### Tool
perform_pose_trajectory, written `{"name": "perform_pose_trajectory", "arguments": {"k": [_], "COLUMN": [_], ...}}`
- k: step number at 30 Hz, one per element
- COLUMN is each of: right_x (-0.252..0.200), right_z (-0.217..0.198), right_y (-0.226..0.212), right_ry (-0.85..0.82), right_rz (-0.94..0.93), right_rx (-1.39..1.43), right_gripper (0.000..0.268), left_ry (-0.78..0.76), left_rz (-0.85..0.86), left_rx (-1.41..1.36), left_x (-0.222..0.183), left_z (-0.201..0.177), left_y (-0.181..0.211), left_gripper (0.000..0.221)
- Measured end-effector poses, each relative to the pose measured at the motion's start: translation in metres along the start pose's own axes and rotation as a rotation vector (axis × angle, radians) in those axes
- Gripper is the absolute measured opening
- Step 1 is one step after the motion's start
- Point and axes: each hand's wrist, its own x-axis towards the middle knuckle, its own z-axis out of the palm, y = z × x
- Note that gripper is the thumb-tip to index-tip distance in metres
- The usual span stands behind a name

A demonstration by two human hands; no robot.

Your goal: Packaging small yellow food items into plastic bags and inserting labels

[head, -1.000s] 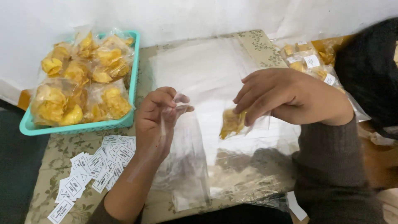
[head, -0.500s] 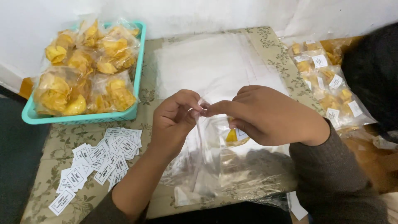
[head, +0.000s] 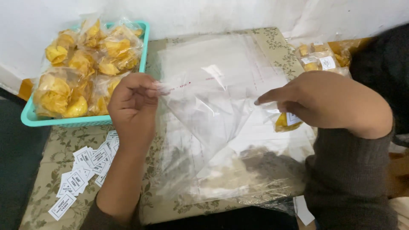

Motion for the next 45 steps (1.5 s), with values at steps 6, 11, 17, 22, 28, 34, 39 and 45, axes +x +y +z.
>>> {"name": "perform_pose_trajectory", "arguments": {"k": [6,11,17,22,28,34,39,45], "right_x": [-0.024,-0.026,-0.013,0.023,0.032,0.058,0.124,0.102], "right_z": [-0.001,0.018,0.008,0.026,0.029,0.034,0.101,0.081], "right_y": [0.019,-0.007,-0.042,-0.053,-0.067,-0.048,-0.049,-0.085], "right_ry": [0.492,1.241,0.788,0.372,0.777,0.117,0.024,-0.078], "right_rz": [-0.209,-0.316,-0.54,-0.417,-0.314,-0.215,-0.427,-0.423], "right_rx": [0.302,0.782,0.597,0.266,0.56,1.052,0.931,1.485], "right_gripper": [0.051,0.033,0.019,0.024,0.019,0.025,0.019,0.034], "left_ry": [-0.086,-0.224,-0.193,-0.202,-0.232,-0.073,-0.137,-0.176], "left_rz": [0.168,0.347,0.265,0.313,0.455,0.529,0.61,0.839], "left_rx": [0.149,0.375,0.271,0.311,0.467,0.503,0.56,0.703], "left_x": [-0.002,-0.011,-0.021,-0.024,-0.029,-0.036,-0.052,-0.073], "left_z": [0.013,0.028,0.042,0.047,0.054,0.059,0.073,0.1], "left_y": [0.01,0.008,0.01,0.014,0.02,-0.001,-0.009,-0.002], "left_gripper": [0.005,0.005,0.005,0.005,0.009,0.006,0.01,0.011]}}
